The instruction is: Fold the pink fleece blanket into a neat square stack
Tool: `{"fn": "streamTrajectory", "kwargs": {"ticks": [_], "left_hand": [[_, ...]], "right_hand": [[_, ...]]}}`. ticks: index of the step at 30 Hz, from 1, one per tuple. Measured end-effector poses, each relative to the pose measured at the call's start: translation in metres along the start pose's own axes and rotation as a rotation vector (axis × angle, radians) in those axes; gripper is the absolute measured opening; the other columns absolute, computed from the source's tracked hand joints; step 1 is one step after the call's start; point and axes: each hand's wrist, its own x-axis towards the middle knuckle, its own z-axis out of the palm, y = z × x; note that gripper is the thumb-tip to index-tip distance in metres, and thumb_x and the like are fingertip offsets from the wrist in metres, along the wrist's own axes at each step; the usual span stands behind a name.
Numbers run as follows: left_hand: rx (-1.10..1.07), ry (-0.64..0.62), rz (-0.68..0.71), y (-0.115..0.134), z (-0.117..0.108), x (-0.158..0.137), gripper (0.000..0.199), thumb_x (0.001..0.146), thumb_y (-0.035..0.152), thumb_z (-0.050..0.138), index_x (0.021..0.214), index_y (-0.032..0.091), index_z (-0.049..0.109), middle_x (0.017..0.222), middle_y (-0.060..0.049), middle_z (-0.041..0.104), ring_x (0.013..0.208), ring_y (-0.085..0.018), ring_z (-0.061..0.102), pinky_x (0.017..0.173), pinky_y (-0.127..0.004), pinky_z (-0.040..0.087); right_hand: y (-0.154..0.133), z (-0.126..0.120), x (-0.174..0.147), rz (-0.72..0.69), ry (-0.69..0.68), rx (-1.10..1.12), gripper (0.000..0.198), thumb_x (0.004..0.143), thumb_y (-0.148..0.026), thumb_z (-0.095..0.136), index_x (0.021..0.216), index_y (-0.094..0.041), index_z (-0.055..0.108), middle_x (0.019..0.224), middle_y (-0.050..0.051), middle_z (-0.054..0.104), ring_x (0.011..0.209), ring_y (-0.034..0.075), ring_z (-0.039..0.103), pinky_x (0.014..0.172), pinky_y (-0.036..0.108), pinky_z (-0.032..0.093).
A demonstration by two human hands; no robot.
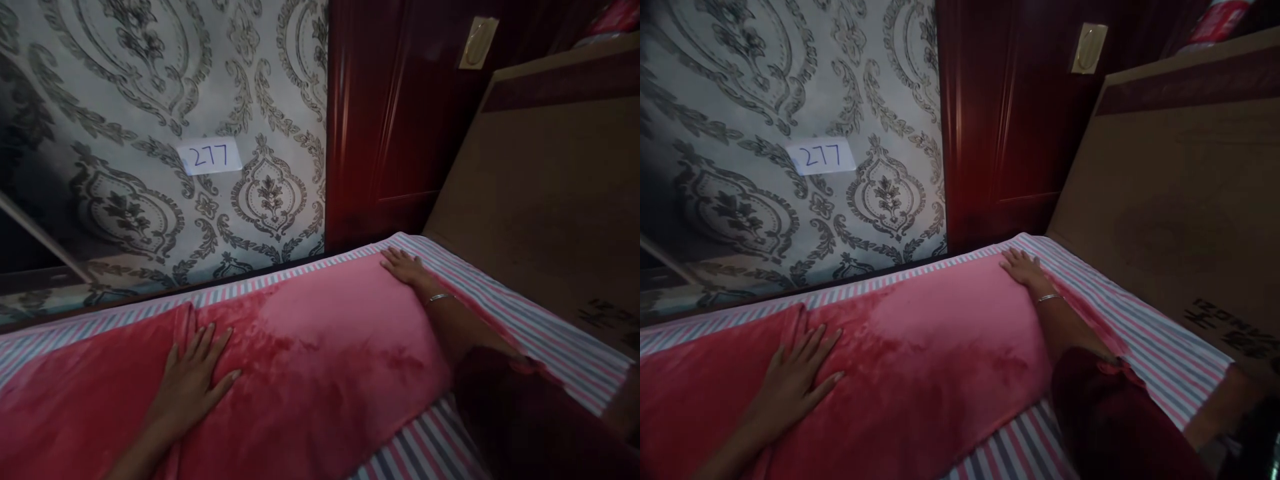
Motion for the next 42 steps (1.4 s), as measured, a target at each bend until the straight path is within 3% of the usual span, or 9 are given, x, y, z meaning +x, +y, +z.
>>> {"fn": "streamTrajectory", "kwargs": {"ticks": [6,14,17,23,27,30,34,39,42], "left_hand": [[0.022,0.033,0.015,-0.004,0.004,-0.001,0.077,0.089,0.067,0.045,0.152,0.024,0.048,0.162,-0.017,0.037,0.150,-0.040,0.031,0.117,-0.066,0.024],[0.001,-0.044,-0.027,0.006,-0.011,0.004,0.077,0.090,0.064,0.044,0.153,0.019,0.047,0.162,-0.020,0.035,0.150,-0.042,0.030,0.116,-0.068,0.024],[0.005,-0.077,-0.051,0.010,-0.014,0.007,0.077,0.091,0.061,0.045,0.155,0.018,0.043,0.163,-0.020,0.032,0.151,-0.041,0.028,0.114,-0.069,0.025],[0.047,-0.086,-0.044,0.010,-0.014,0.012,0.077,0.091,0.059,0.041,0.156,0.015,0.041,0.163,-0.021,0.032,0.151,-0.042,0.029,0.112,-0.070,0.027],[0.018,0.095,0.057,0.006,-0.018,0.013,0.071,0.094,0.056,0.037,0.149,0.013,0.051,0.158,-0.020,0.043,0.146,-0.040,0.039,0.116,-0.066,0.026],[-0.030,0.168,0.327,0.017,-0.022,0.002,0.066,0.093,0.057,0.043,0.147,0.020,0.054,0.155,-0.014,0.049,0.145,-0.036,0.041,0.121,-0.058,0.024],[-0.065,0.190,0.659,0.047,-0.017,-0.031,0.072,0.094,0.057,0.049,0.160,0.034,0.030,0.165,-0.006,0.034,0.150,-0.034,0.033,0.121,-0.057,0.024],[-0.045,0.223,0.714,0.063,-0.008,-0.051,0.075,0.097,0.053,0.051,0.163,0.033,0.021,0.167,-0.007,0.028,0.152,-0.035,0.027,0.121,-0.058,0.023],[-0.042,0.228,0.715,0.061,-0.009,-0.049,0.075,0.097,0.052,0.052,0.163,0.033,0.020,0.168,-0.007,0.026,0.152,-0.035,0.027,0.121,-0.057,0.024]], "right_hand": [[0.023,0.018,0.005,0.064,0.071,0.075,0.066,0.101,-0.060,0.024,0.160,-0.032,0.033,0.169,0.006,0.024,0.154,0.035,0.023,0.118,0.065,0.025],[-0.015,-0.014,-0.017,0.146,0.041,-0.008,0.062,0.103,-0.051,0.029,0.159,-0.025,0.035,0.168,0.014,0.024,0.154,0.040,0.021,0.117,0.070,0.021],[-0.060,-0.013,-0.061,-0.056,0.159,-0.034,0.060,0.104,-0.046,0.030,0.160,-0.023,0.034,0.168,0.015,0.022,0.154,0.037,0.021,0.118,0.067,0.020],[-0.141,0.016,-0.192,-0.720,-0.043,0.071,0.065,0.102,-0.060,0.040,0.161,-0.034,0.028,0.170,0.008,0.018,0.156,0.032,0.014,0.122,0.062,0.014],[-0.150,0.020,-0.221,-0.752,-0.045,0.099,0.066,0.102,-0.062,0.040,0.161,-0.033,0.029,0.169,0.006,0.021,0.156,0.029,0.015,0.124,0.060,0.010],[-0.132,0.019,-0.208,-0.657,-0.021,0.084,0.065,0.103,-0.061,0.040,0.160,-0.031,0.031,0.169,0.006,0.023,0.156,0.030,0.018,0.124,0.059,0.015],[-0.072,0.012,-0.186,-0.428,0.024,0.011,0.061,0.104,-0.057,0.038,0.159,-0.032,0.033,0.168,0.004,0.024,0.156,0.031,0.017,0.122,0.062,0.015],[0.031,-0.002,-0.177,0.002,0.056,-0.042,0.061,0.105,-0.053,0.032,0.161,-0.029,0.030,0.170,0.006,0.019,0.156,0.032,0.017,0.122,0.061,0.018],[0.066,-0.001,-0.177,0.125,0.073,-0.018,0.062,0.104,-0.055,0.028,0.162,-0.032,0.027,0.171,0.005,0.016,0.155,0.033,0.020,0.120,0.061,0.025]]}}
